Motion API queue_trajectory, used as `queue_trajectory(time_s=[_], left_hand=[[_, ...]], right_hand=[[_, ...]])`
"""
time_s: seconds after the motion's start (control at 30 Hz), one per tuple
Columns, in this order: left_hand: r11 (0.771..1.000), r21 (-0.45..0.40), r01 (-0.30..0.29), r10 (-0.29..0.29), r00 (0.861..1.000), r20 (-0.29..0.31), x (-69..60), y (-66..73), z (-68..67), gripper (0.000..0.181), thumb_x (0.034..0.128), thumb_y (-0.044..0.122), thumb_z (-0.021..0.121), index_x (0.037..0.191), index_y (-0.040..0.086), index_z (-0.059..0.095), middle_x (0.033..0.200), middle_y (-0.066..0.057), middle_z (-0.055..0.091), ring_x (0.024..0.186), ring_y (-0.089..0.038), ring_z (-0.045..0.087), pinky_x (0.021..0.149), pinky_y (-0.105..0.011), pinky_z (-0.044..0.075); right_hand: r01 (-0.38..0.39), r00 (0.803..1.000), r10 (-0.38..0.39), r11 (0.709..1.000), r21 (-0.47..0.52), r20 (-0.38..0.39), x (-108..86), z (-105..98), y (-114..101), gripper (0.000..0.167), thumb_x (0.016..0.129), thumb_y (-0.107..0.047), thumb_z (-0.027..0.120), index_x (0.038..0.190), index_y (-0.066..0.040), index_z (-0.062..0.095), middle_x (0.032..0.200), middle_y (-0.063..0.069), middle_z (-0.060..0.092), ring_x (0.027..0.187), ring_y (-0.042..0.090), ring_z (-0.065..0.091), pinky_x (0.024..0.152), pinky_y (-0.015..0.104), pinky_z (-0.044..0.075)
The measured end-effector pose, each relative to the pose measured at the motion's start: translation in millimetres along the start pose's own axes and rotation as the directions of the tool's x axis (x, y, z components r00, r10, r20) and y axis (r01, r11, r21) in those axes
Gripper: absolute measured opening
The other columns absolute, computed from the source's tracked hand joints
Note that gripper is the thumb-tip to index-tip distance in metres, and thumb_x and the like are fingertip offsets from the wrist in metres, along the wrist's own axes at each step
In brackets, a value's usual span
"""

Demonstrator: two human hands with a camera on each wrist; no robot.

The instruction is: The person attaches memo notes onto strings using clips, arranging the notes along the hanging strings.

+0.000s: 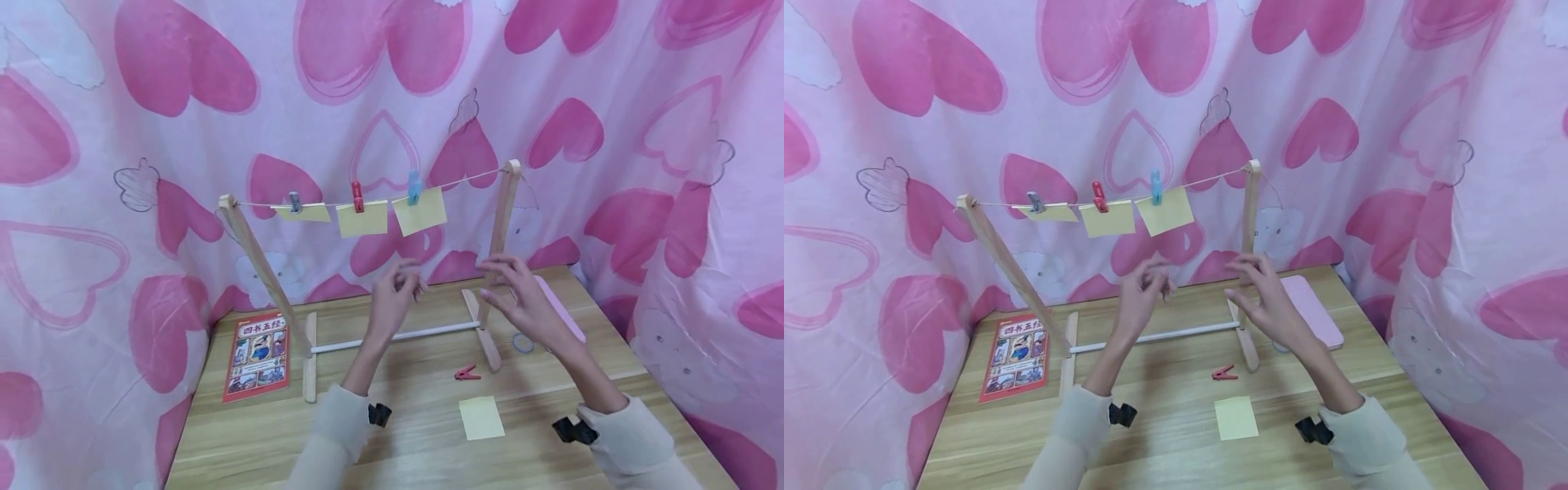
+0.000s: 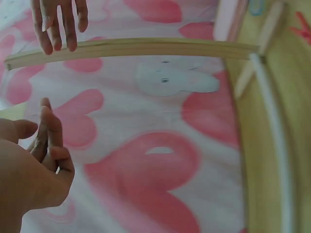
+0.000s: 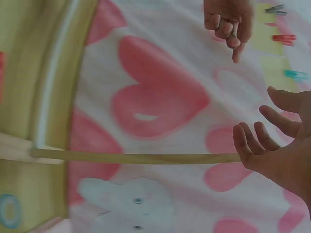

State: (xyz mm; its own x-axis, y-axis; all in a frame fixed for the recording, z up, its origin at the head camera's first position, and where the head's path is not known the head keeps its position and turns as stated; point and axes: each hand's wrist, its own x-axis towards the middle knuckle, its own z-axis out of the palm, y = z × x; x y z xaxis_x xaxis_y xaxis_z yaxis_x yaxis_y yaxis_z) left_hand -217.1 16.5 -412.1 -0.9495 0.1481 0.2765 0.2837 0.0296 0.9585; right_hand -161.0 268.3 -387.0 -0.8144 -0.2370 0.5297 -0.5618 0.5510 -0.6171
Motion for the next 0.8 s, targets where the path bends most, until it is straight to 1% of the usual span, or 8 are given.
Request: queue_trajectory(time_s=[0.1, 0.17, 0.23, 0.3, 0.43, 0.57, 0.67, 0.8], left_hand=[[0.991, 0.108, 0.079, -0.090, 0.991, 0.101, -25.5, -32.3, 10.0, 0.028, 0.1088, 0.007, 0.065, 0.135, 0.001, 0.071, 0.100, -0.020, 0.078, 0.080, -0.017, 0.069, 0.069, -0.025, 0.058], [0.971, 0.187, 0.147, -0.178, 0.970, 0.165, -50.0, -58.1, 18.3, 0.032, 0.1088, 0.011, 0.067, 0.138, -0.001, 0.068, 0.103, -0.019, 0.077, 0.082, -0.023, 0.071, 0.069, -0.026, 0.058], [0.941, 0.279, 0.193, -0.252, 0.948, 0.195, -77.5, -84.9, 28.5, 0.034, 0.1059, 0.014, 0.073, 0.136, -0.003, 0.067, 0.106, -0.017, 0.074, 0.086, -0.025, 0.070, 0.073, -0.028, 0.059], [0.904, 0.374, 0.206, -0.290, 0.939, 0.186, -105.4, -109.0, 39.7, 0.036, 0.1008, 0.016, 0.079, 0.129, -0.003, 0.068, 0.105, -0.014, 0.071, 0.089, -0.025, 0.066, 0.077, -0.030, 0.057], [0.795, 0.600, 0.086, -0.193, 0.974, 0.116, -148.1, -145.6, 63.3, 0.043, 0.0849, 0.025, 0.091, 0.116, 0.005, 0.070, 0.105, -0.007, 0.060, 0.096, -0.019, 0.050, 0.083, -0.035, 0.048], [0.683, 0.730, -0.008, -0.048, 0.997, 0.055, -167.8, -162.0, 80.9, 0.059, 0.0714, 0.037, 0.100, 0.117, 0.014, 0.071, 0.111, -0.003, 0.054, 0.100, -0.019, 0.042, 0.085, -0.036, 0.040], [0.644, 0.765, -0.014, -0.027, 0.999, 0.041, -172.5, -163.4, 86.4, 0.065, 0.0648, 0.039, 0.104, 0.116, 0.019, 0.069, 0.112, -0.001, 0.051, 0.100, -0.018, 0.039, 0.084, -0.035, 0.036], [0.638, 0.770, 0.012, -0.086, 0.995, 0.056, -172.6, -158.0, 87.9, 0.063, 0.0646, 0.035, 0.106, 0.113, 0.022, 0.067, 0.114, 0.000, 0.049, 0.102, -0.018, 0.038, 0.087, -0.035, 0.035]], right_hand=[[0.009, 1.000, -0.009, 1.000, -0.015, 0.019, -22.3, 18, 20, 0.044, 0.094, 0.011, 0.078, 0.137, 0.005, 0.068, 0.140, 0.024, 0.058, 0.113, 0.037, 0.069, 0.092, 0.037, 0.063], [0.015, 0.999, -0.014, 0.999, -0.032, 0.035, -39.1, 30, 34, 0.041, 0.092, 0.012, 0.079, 0.132, 0.004, 0.071, 0.136, 0.023, 0.060, 0.114, 0.034, 0.066, 0.089, 0.040, 0.064], [0.025, 0.998, -0.022, 0.998, -0.058, 0.053, -56.4, 43, 50, 0.038, 0.091, 0.012, 0.080, 0.127, 0.005, 0.072, 0.132, 0.024, 0.061, 0.113, 0.035, 0.066, 0.085, 0.041, 0.065], [0.013, 0.996, -0.006, 0.997, -0.079, 0.086, -73.7, 55, 65, 0.034, 0.090, 0.011, 0.080, 0.123, 0.004, 0.073, 0.129, 0.025, 0.061, 0.112, 0.037, 0.066, 0.082, 0.042, 0.066], [0.007, 0.992, 0.014, 0.986, -0.165, 0.125, -102.0, 78, 96, 0.036, 0.084, 0.009, 0.087, 0.117, 0.003, 0.074, 0.121, 0.024, 0.062, 0.105, 0.038, 0.067, 0.082, 0.043, 0.064], [-0.030, 0.980, 0.075, 0.972, -0.233, 0.185, -121.3, 97, 111, 0.043, 0.080, 0.006, 0.092, 0.118, 0.004, 0.074, 0.119, 0.019, 0.063, 0.107, 0.035, 0.064, 0.090, 0.049, 0.059], [-0.128, 0.946, 0.192, 0.961, -0.245, 0.260, -130.2, 104, 113, 0.045, 0.083, 0.005, 0.090, 0.125, 0.002, 0.074, 0.124, 0.016, 0.061, 0.116, 0.035, 0.059, 0.096, 0.054, 0.056], [-0.149, 0.926, 0.244, 0.937, -0.315, 0.288, -135.4, 110, 114, 0.046, 0.083, 0.005, 0.090, 0.126, -0.002, 0.075, 0.126, 0.014, 0.061, 0.119, 0.035, 0.055, 0.095, 0.054, 0.056]])
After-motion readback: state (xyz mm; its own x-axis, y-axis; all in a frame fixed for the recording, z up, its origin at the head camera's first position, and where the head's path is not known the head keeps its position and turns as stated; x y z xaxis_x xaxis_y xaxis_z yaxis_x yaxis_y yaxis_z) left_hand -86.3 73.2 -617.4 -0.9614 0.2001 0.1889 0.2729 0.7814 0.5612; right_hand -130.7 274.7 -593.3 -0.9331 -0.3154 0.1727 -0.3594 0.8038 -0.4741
